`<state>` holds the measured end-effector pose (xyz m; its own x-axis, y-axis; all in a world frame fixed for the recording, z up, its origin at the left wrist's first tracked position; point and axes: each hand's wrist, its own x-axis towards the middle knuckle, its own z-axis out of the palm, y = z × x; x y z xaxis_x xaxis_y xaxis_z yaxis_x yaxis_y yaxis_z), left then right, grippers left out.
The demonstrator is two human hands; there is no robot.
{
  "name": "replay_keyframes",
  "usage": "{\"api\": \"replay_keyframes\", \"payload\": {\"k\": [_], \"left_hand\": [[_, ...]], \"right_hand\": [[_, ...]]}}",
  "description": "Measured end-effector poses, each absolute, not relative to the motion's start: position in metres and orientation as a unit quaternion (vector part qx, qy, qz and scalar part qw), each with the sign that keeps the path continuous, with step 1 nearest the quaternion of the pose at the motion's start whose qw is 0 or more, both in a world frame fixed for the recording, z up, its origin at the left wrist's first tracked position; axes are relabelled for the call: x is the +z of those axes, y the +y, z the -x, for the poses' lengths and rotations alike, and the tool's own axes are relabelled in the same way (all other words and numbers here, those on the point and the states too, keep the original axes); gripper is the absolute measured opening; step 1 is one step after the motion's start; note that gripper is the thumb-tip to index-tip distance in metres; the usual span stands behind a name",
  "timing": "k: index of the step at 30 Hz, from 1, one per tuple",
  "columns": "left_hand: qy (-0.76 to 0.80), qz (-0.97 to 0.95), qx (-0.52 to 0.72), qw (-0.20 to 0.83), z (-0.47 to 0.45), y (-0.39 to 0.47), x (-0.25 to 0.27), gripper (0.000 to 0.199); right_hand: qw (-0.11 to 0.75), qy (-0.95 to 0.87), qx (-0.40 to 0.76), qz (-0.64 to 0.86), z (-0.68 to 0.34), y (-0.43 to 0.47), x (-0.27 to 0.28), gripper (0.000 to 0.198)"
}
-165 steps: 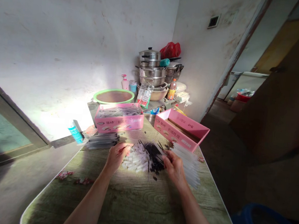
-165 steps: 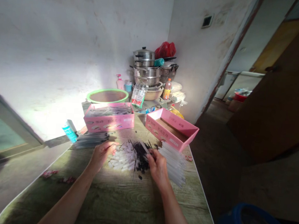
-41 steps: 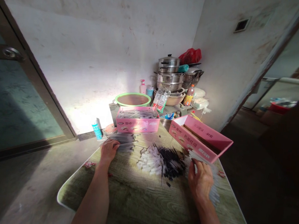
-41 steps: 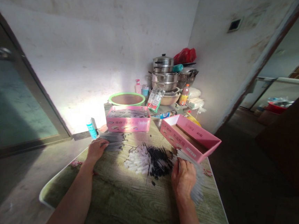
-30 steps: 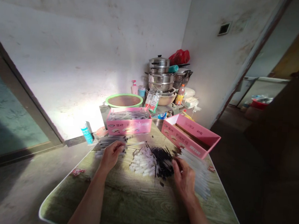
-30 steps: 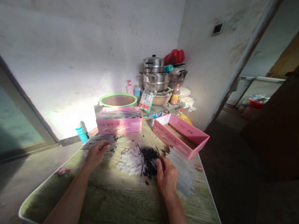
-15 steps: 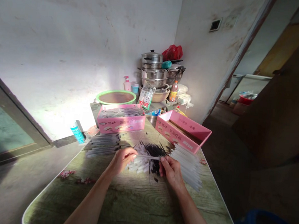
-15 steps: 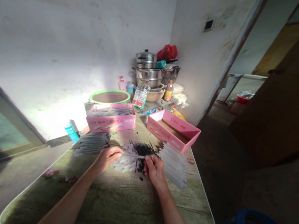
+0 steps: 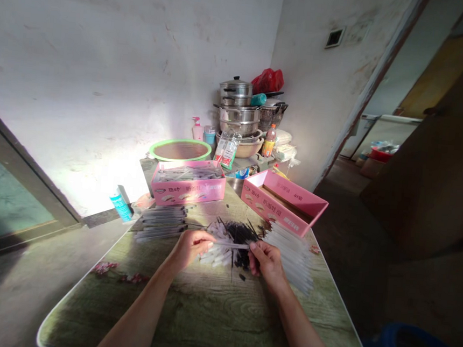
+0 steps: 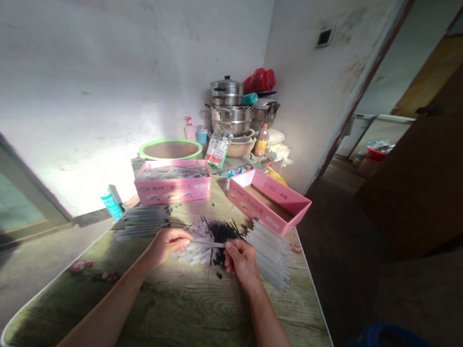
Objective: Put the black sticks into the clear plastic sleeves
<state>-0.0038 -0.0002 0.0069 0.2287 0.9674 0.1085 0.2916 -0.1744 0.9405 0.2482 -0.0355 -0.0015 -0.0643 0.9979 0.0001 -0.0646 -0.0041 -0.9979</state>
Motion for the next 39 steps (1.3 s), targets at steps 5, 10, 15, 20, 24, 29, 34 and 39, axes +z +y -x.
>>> {"api": "replay_keyframes", "payload": {"k": [5,10,15,20,24,29,34,39], "left_hand": [[0.477,-0.657,0.405,0.420,0.0080,0.0006,0.0107,0.020],[0.478,-0.666,0.398,0.412,0.0102,0.0022,0.0098,0.016],[0.481,-0.677,0.384,0.403,0.0121,0.0041,0.0051,0.016],[0.484,-0.675,0.388,0.399,0.0124,0.0039,0.0048,0.017],[0.478,-0.669,0.396,0.409,0.0121,0.0034,0.0057,0.020],[0.476,-0.673,0.396,0.405,0.0130,0.0035,0.0049,0.020],[0.473,-0.675,0.392,0.409,0.0135,0.0044,0.0026,0.020],[0.480,-0.672,0.386,0.412,0.0141,0.0055,0.0020,0.020]], "right_hand": [[0.478,-0.509,0.568,0.435,-0.2490,-0.0362,-0.0011,0.036],[0.476,-0.498,0.566,0.453,-0.2491,-0.0332,-0.0058,0.045],[0.476,-0.511,0.558,0.450,-0.2503,-0.0331,-0.0060,0.042],[0.479,-0.500,0.570,0.442,-0.2499,-0.0342,-0.0030,0.038],[0.482,-0.492,0.578,0.438,-0.2499,-0.0336,-0.0025,0.038],[0.460,-0.503,0.566,0.463,-0.2501,-0.0326,-0.0065,0.047],[0.446,-0.520,0.564,0.461,-0.2507,-0.0330,-0.0059,0.042],[0.470,-0.487,0.581,0.453,-0.2510,-0.0327,-0.0033,0.039]]}}
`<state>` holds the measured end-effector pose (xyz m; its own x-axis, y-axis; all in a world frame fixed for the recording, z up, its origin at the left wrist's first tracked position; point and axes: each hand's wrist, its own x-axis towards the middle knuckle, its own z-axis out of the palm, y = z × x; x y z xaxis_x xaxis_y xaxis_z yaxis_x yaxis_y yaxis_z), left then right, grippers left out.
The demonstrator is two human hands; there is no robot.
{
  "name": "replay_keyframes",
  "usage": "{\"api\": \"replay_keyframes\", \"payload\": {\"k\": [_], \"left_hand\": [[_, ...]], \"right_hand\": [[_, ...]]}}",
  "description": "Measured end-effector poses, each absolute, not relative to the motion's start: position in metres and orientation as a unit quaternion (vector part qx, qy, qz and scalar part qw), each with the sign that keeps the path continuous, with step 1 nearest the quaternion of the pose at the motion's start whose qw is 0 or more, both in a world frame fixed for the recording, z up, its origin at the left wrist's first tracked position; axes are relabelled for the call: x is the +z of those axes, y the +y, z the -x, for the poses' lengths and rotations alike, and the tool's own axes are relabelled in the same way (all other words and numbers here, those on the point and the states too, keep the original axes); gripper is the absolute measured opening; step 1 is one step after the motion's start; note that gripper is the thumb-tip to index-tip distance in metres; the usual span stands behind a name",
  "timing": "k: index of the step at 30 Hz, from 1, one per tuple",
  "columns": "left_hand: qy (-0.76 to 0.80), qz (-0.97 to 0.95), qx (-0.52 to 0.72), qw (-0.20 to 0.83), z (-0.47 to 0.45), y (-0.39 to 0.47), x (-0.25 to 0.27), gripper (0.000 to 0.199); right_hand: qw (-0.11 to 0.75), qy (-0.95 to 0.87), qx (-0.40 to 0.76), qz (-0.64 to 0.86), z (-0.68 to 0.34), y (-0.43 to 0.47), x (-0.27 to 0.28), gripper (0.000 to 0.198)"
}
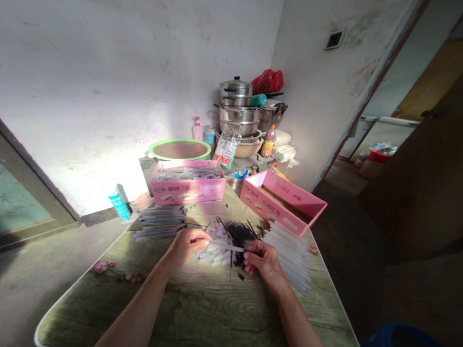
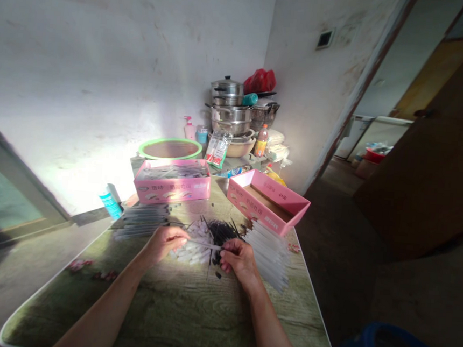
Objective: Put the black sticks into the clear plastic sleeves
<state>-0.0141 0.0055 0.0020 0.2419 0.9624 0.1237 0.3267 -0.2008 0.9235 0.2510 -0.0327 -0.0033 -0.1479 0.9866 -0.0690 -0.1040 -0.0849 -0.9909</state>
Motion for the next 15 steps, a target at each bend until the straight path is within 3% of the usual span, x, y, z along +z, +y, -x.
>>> {"api": "replay_keyframes", "payload": {"k": [15], "left_hand": [[0.476,-0.675,0.384,0.413,0.0151,0.0055,0.0001,0.020]], "right_hand": [[0.421,-0.523,0.571,0.472,-0.2504,-0.0350,0.0001,0.039]]}}
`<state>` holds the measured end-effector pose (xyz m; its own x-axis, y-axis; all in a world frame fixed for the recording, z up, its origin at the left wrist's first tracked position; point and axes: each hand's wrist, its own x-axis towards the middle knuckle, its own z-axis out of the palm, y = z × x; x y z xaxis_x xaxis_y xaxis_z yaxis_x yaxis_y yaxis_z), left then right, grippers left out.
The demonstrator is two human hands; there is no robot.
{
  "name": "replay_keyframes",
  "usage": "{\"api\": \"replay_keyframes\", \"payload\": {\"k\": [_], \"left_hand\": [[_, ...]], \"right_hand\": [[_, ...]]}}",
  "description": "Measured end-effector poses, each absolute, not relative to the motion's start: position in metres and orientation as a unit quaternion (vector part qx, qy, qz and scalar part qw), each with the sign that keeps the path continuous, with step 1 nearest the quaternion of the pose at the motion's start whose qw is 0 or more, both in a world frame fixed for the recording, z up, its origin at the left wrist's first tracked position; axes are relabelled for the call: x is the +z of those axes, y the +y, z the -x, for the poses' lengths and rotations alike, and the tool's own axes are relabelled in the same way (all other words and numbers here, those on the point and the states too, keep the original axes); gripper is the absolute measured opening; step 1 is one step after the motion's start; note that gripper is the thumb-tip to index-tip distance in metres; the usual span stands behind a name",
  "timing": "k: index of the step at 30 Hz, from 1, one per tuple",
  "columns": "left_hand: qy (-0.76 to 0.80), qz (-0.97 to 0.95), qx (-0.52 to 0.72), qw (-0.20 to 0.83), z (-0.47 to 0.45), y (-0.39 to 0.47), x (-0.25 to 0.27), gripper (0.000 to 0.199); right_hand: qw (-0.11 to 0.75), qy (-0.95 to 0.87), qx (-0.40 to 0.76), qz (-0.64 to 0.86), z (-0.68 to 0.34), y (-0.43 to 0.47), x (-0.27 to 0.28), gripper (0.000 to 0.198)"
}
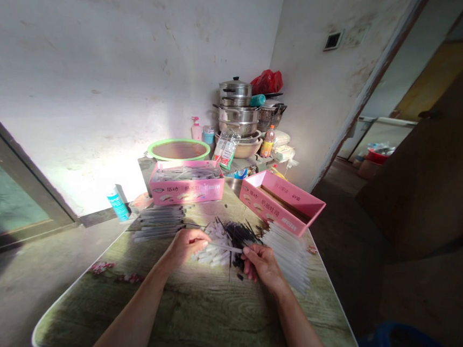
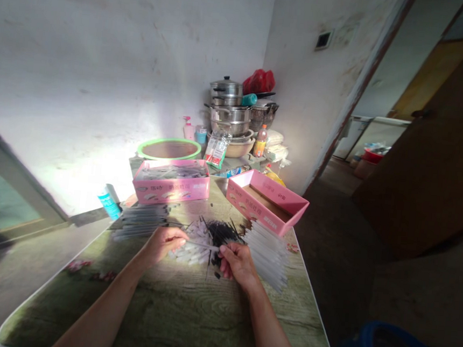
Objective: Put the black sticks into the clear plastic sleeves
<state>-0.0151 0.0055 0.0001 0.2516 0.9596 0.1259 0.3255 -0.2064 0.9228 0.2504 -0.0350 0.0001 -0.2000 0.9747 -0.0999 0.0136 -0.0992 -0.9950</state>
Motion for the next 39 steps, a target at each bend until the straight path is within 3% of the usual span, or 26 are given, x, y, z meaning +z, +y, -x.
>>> {"api": "replay_keyframes", "payload": {"k": [8,12,14,17,21,25,33,39], "left_hand": [[0.496,-0.655,0.391,0.415,0.018,0.005,0.003,0.021],[0.503,-0.639,0.407,0.417,0.020,0.006,0.006,0.020],[0.501,-0.640,0.410,0.414,0.020,0.007,0.004,0.020],[0.497,-0.648,0.409,0.408,0.020,0.008,0.000,0.020],[0.497,-0.654,0.401,0.406,0.019,0.008,-0.003,0.022],[0.483,-0.664,0.400,0.406,0.015,0.005,0.001,0.024],[0.468,-0.672,0.399,0.413,0.009,0.000,0.008,0.021],[0.467,-0.670,0.403,0.413,0.011,0.003,0.003,0.020]], "right_hand": [[0.450,-0.520,0.528,0.498,-0.261,-0.034,0.007,0.032],[0.501,-0.528,0.407,0.552,-0.277,-0.027,0.007,0.023],[0.472,-0.575,0.307,0.593,-0.283,-0.025,0.006,0.018],[0.364,-0.647,0.178,0.646,-0.287,-0.025,0.006,0.015],[0.270,-0.674,0.132,0.675,-0.283,-0.029,0.008,0.019],[0.327,-0.684,0.158,0.633,-0.271,-0.033,0.010,0.027],[0.412,-0.667,0.366,0.502,-0.253,-0.039,0.010,0.044],[0.434,-0.616,0.442,0.487,-0.254,-0.035,0.001,0.033]]}}
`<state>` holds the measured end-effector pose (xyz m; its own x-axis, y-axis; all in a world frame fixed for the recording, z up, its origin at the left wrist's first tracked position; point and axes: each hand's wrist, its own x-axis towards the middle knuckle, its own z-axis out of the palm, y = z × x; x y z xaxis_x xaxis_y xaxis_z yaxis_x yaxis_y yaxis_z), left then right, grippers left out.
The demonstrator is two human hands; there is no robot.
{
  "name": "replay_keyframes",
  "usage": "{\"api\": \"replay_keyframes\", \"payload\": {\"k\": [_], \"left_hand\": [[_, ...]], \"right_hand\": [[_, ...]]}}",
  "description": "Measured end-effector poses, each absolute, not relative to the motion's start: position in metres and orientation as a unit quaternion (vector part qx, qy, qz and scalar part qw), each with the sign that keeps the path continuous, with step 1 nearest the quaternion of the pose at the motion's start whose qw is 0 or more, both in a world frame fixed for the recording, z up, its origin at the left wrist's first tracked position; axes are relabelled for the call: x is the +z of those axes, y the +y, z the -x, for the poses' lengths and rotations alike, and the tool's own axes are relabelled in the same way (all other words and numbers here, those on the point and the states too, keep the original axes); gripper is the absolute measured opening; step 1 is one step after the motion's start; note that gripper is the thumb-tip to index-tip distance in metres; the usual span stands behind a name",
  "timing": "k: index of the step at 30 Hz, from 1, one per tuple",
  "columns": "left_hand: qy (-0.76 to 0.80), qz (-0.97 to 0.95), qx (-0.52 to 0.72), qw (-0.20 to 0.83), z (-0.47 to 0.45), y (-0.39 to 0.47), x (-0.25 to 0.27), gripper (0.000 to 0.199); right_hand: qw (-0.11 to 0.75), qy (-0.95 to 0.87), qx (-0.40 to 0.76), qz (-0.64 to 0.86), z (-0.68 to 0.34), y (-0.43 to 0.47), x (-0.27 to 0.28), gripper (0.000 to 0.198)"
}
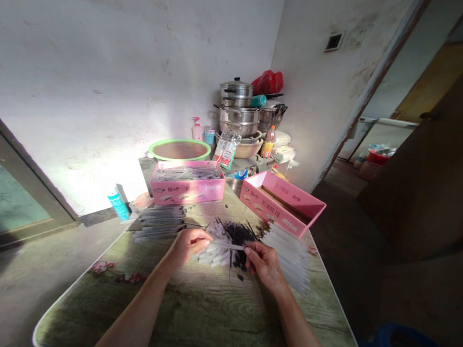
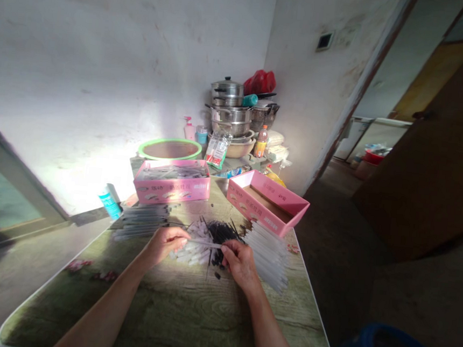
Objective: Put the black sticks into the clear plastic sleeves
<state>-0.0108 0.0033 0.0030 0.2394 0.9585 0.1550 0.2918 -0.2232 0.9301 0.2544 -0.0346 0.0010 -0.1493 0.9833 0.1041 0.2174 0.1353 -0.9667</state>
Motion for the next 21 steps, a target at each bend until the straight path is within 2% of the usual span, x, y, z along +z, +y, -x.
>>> {"api": "replay_keyframes", "payload": {"k": [5,7,11,14,17,21], "left_hand": [[0.468,-0.668,0.404,0.414,0.013,0.004,0.001,0.020],[0.481,-0.659,0.412,0.404,0.015,0.005,0.002,0.020],[0.519,-0.623,0.453,0.370,0.024,0.009,0.004,0.019],[0.533,-0.600,0.484,0.349,0.030,0.012,0.005,0.019],[0.550,-0.583,0.497,0.334,0.030,0.012,0.005,0.018],[0.539,-0.596,0.475,0.359,0.024,0.011,0.004,0.018]], "right_hand": [[0.446,-0.600,0.453,0.486,-0.256,-0.034,0.003,0.030],[0.479,-0.575,0.442,0.494,-0.260,-0.034,0.006,0.030],[0.600,-0.488,0.337,0.537,-0.274,-0.032,0.009,0.027],[0.627,-0.453,0.230,0.590,-0.281,-0.033,0.009,0.025],[0.564,-0.499,0.133,0.644,-0.280,-0.034,0.008,0.031],[0.384,-0.596,0.070,0.701,-0.271,-0.035,0.006,0.029]]}}
